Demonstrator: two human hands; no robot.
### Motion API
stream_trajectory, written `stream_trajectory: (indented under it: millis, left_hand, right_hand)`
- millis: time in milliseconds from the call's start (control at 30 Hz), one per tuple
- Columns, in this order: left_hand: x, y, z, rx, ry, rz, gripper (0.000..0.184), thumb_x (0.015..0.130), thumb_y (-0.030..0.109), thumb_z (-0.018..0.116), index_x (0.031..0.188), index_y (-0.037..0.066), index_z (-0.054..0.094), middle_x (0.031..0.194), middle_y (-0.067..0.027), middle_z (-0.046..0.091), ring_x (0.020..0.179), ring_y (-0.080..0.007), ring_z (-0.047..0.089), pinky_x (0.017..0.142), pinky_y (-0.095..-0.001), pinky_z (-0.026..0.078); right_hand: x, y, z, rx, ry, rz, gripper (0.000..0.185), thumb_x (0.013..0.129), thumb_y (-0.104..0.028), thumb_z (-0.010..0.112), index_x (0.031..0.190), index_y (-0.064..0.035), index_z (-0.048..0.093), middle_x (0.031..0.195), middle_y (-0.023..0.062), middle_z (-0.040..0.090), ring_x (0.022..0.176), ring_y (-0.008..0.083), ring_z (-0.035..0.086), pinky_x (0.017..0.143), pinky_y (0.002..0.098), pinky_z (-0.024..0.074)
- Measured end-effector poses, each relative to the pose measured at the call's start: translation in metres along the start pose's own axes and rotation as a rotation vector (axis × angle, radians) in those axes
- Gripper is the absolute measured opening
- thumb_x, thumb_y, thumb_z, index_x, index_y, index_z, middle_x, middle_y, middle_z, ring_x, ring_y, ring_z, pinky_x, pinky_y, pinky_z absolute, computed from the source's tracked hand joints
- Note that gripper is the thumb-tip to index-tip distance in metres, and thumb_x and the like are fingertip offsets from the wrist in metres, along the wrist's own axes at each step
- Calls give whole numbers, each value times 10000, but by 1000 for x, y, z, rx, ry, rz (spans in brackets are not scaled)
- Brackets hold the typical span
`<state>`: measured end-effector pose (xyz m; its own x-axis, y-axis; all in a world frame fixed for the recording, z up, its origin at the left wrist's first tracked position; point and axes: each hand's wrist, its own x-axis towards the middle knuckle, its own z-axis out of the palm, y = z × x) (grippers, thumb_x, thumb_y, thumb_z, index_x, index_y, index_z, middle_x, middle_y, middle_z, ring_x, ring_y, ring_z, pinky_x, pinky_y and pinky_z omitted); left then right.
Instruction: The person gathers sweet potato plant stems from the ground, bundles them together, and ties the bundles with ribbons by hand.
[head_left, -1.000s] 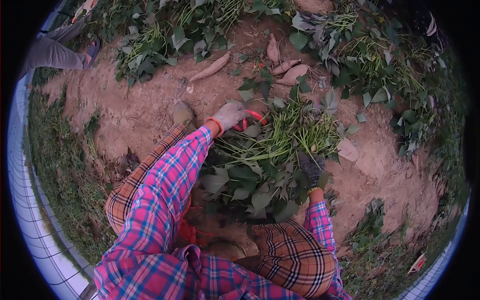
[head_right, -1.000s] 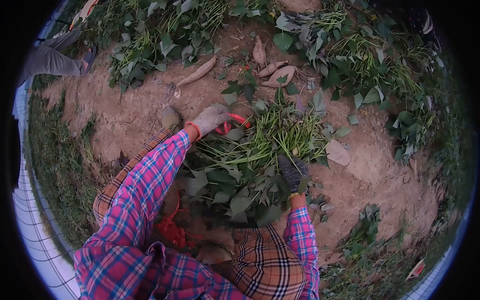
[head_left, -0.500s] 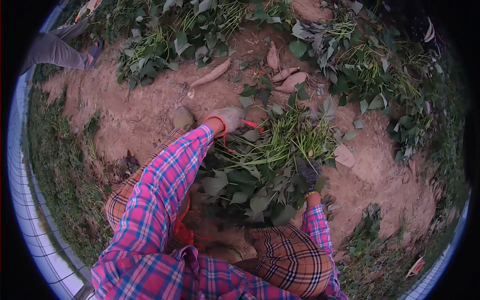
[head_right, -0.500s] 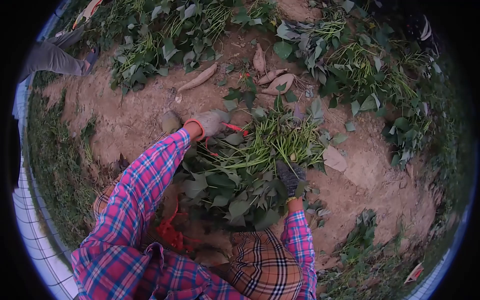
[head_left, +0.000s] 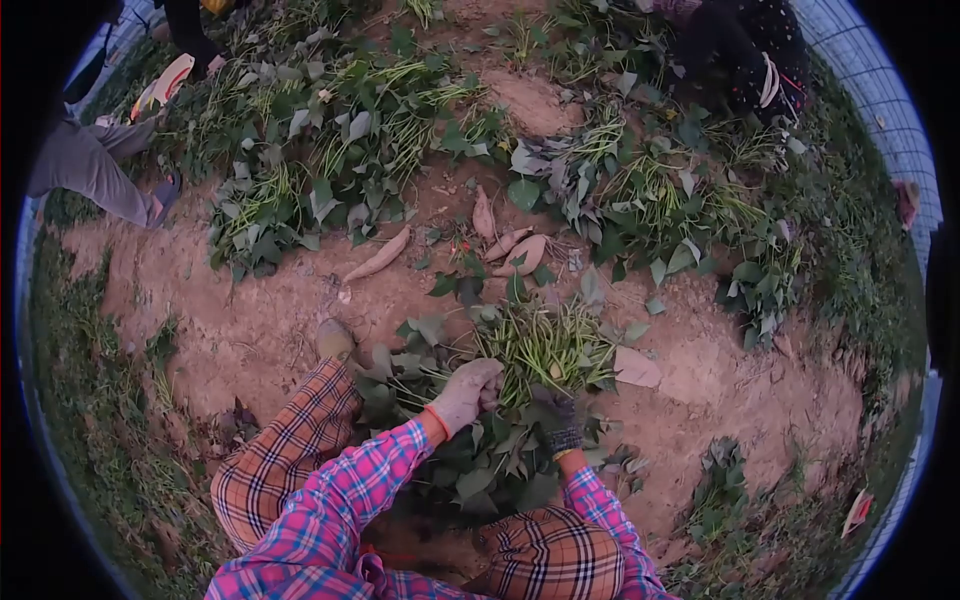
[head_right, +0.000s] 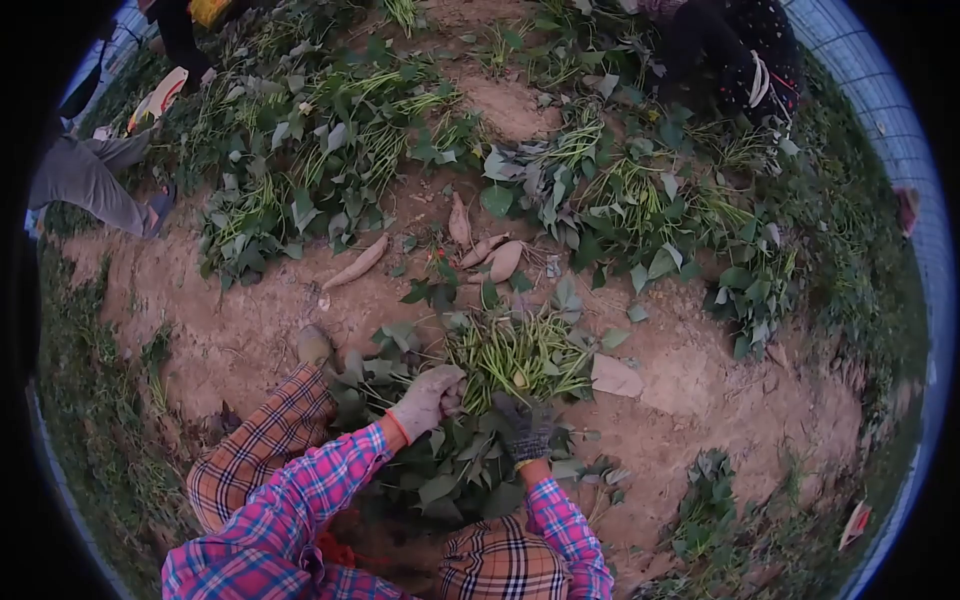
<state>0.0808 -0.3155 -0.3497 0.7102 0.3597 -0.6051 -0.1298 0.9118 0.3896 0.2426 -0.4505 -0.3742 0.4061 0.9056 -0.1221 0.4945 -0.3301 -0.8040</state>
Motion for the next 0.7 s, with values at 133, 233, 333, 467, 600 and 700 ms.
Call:
stream_trajectory:
  millis: [133, 233, 333, 467, 600, 700]
  left_hand:
    - [-33, 59, 32, 192, 129, -28, 117, 844, 210, 550, 776, 126, 505, 605, 36, 406, 459, -68, 343, 406, -223, 248]
    - [-50, 96, 30, 763, 70, 283, 94, 857, 198, 519, 832, 107, 529, 613, 20, 419, 450, -78, 369, 403, -238, 296]
    - [-79, 147, 46, 938, 44, 399, 110, 839, 192, 556, 807, 88, 540, 607, 22, 432, 440, -65, 363, 386, -238, 274]
    - [-81, 187, 40, 712, 516, 161, 237, 800, 285, 614, 745, 61, 562, 574, 34, 424, 457, -64, 371, 415, -225, 292]
    - [-25, 192, -26, 940, 622, 138, 332, 766, 322, 644, 792, -3, 581, 589, -29, 470, 480, -96, 429, 442, -251, 336]
    - [24, 191, -78, 1137, 722, 140, 348, 764, 314, 633, 898, -7, 624, 596, -92, 494, 465, -180, 492, 455, -279, 401]
  right_hand:
    - [23, -54, 5, -448, -31, -303, 348, 742, -158, 538, 1074, -196, 637, 1057, 91, 605, 943, 298, 573, 811, 418, 450]
    - [70, -92, 0, -361, -26, -432, 359, 759, -233, 552, 1109, -185, 616, 1007, 87, 616, 887, 306, 570, 768, 431, 437]
    - [122, -118, 14, -315, -114, -491, 423, 778, -318, 563, 1155, -128, 581, 1039, 104, 607, 901, 321, 559, 780, 451, 420]
    - [173, -134, 60, -537, -246, -387, 539, 780, -338, 565, 1212, -23, 499, 1226, 190, 488, 1120, 318, 465, 970, 420, 337]
    - [252, -90, 131, -401, -461, -560, 578, 798, -380, 519, 1221, 11, 471, 1285, 223, 436, 1217, 303, 398, 1035, 434, 280]
    - [261, -103, 167, -389, -382, -242, 466, 834, -373, 483, 1184, -66, 509, 1210, 157, 507, 1124, 313, 461, 957, 419, 349]
